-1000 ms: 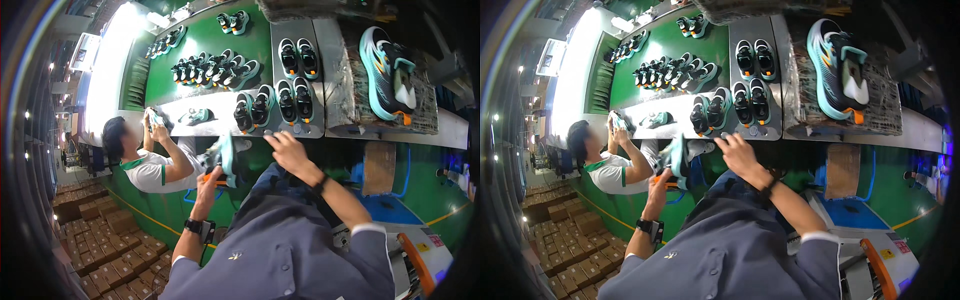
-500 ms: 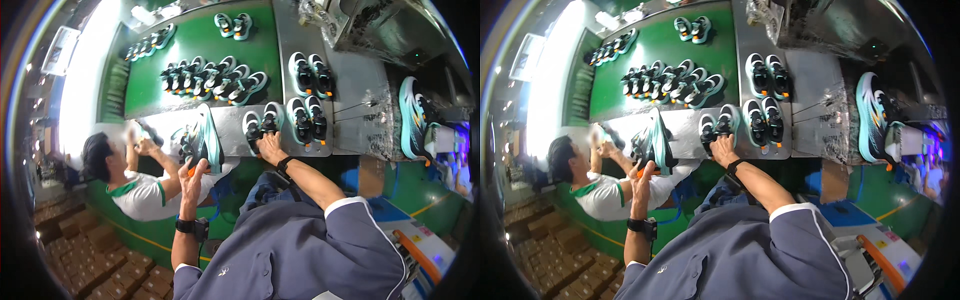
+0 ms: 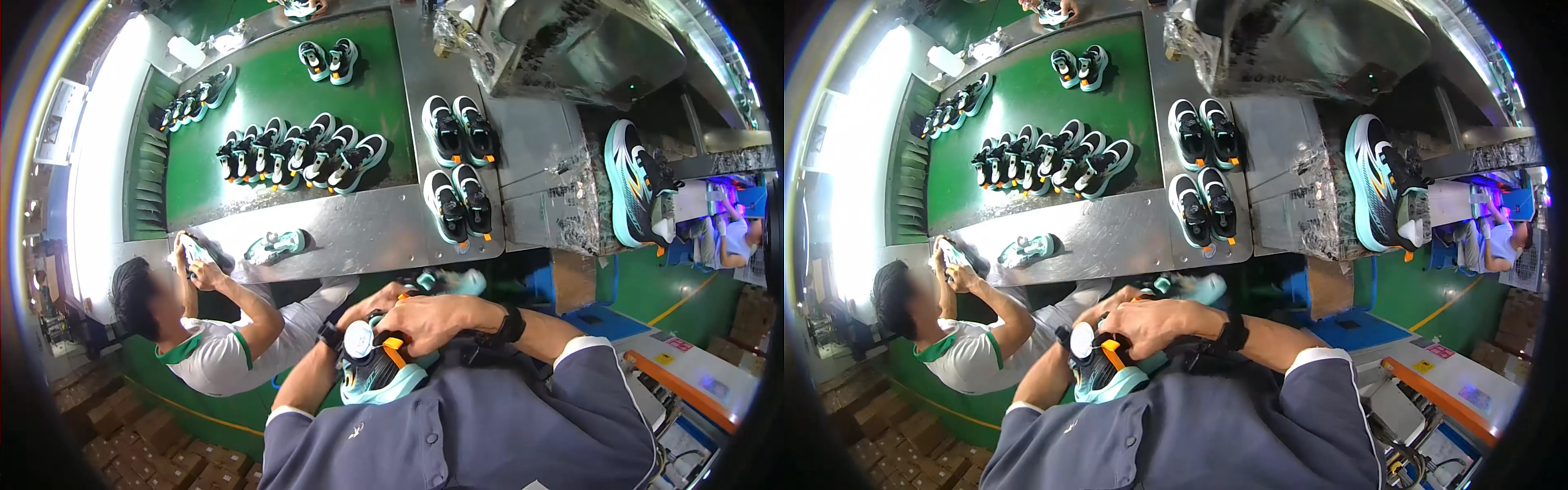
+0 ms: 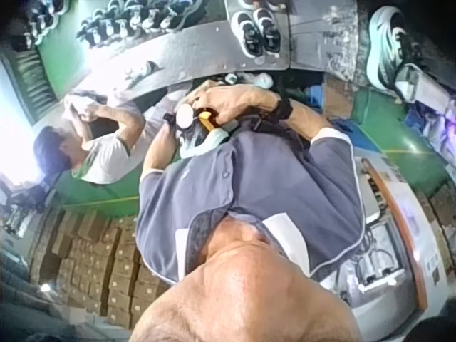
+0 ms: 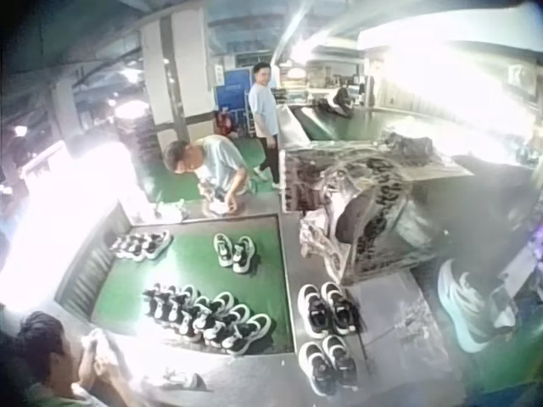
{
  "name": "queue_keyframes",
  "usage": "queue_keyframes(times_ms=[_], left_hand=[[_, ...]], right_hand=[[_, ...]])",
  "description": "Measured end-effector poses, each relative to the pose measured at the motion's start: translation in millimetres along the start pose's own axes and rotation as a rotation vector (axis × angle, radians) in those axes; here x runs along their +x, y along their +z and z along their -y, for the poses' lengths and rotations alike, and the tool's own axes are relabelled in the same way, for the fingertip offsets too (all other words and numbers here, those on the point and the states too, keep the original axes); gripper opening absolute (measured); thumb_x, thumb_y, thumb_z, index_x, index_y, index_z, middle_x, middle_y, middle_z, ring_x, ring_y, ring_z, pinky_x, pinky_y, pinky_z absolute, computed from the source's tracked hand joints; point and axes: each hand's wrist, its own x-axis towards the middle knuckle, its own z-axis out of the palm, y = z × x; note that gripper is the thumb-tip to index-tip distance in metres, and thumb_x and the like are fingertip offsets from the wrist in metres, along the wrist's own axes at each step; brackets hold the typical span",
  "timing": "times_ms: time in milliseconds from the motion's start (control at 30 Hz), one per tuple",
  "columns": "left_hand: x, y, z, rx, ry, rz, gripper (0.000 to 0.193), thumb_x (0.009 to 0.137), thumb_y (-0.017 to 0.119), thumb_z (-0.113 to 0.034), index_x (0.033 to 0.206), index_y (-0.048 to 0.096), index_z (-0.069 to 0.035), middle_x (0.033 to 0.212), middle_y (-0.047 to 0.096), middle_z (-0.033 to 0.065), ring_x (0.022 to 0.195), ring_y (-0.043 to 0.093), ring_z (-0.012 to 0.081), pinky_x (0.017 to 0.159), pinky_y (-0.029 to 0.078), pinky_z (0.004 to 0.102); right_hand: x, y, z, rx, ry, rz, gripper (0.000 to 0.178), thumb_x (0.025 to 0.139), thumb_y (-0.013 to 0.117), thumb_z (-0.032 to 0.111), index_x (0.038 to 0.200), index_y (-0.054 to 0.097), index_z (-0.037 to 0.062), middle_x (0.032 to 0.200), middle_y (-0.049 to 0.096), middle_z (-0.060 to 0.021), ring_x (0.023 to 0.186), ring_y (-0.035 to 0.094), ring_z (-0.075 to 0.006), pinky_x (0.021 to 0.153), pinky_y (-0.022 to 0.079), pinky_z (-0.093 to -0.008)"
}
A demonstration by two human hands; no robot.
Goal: Operating a lasting machine to shape shoes and moving finished footwear onto a conveyor belt.
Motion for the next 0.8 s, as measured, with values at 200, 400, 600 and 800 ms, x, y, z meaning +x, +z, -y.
queue_keyframes(times_ms=[200, 400, 600, 800], left_hand=[[-7.3, 11.8, -65.8, -0.317, -0.135, -0.32, 0.03, 0.084, 0.067, -0.02, 0.11, 0.067, -0.004, 0.128, 0.054, 0.0175, 0.119, 0.046, 0.0332, 0.1, 0.038, 0.0459], [-11.5, 25.4, -57.1, -0.251, -0.144, -0.333, 0.031, 0.083, 0.067, -0.018, 0.11, 0.067, -0.003, 0.126, 0.056, 0.0171, 0.116, 0.049, 0.0317, 0.1, 0.038, 0.0439], [31.2, -12.7, -107.4, 0.041, -0.592, -0.114, 0.04, 0.081, 0.067, -0.016, 0.118, 0.064, -0.001, 0.112, 0.065, 0.0136, 0.099, 0.06, 0.0264, 0.089, 0.045, 0.039], [23.6, 25.2, -81.1, 0.053, 0.019, -0.469, 0.037, 0.079, 0.068, -0.017, 0.115, 0.067, -0.01, 0.118, 0.061, 0.0166, 0.1, 0.06, 0.0278, 0.093, 0.045, 0.0414]], right_hand=[[-35.5, 0.7, -20.2, 0.191, -0.333, -0.187, 0.05, 0.072, 0.064, 0.004, 0.121, 0.057, -0.002, 0.106, 0.064, -0.0181, 0.096, 0.062, -0.0301, 0.083, 0.048, -0.0364], [-26.4, -14.0, -13.6, 0.12, -0.463, 0.035, 0.038, 0.071, 0.066, 0.004, 0.108, 0.058, -0.0008, 0.093, 0.063, -0.0165, 0.09, 0.061, -0.0306, 0.083, 0.047, -0.0368], [-7.8, -3.8, -9.8, -0.093, -0.258, 0.365, 0.037, 0.063, 0.065, 0.007, 0.1, 0.062, 0.0034, 0.089, 0.066, -0.0164, 0.092, 0.063, -0.0331, 0.082, 0.048, -0.0427], [-8.3, -19.4, 1.4, -0.117, -0.255, 0.437, 0.042, 0.066, 0.063, 0.007, 0.107, 0.064, 0.0026, 0.1, 0.068, -0.0171, 0.098, 0.063, -0.0306, 0.085, 0.048, -0.0374]])
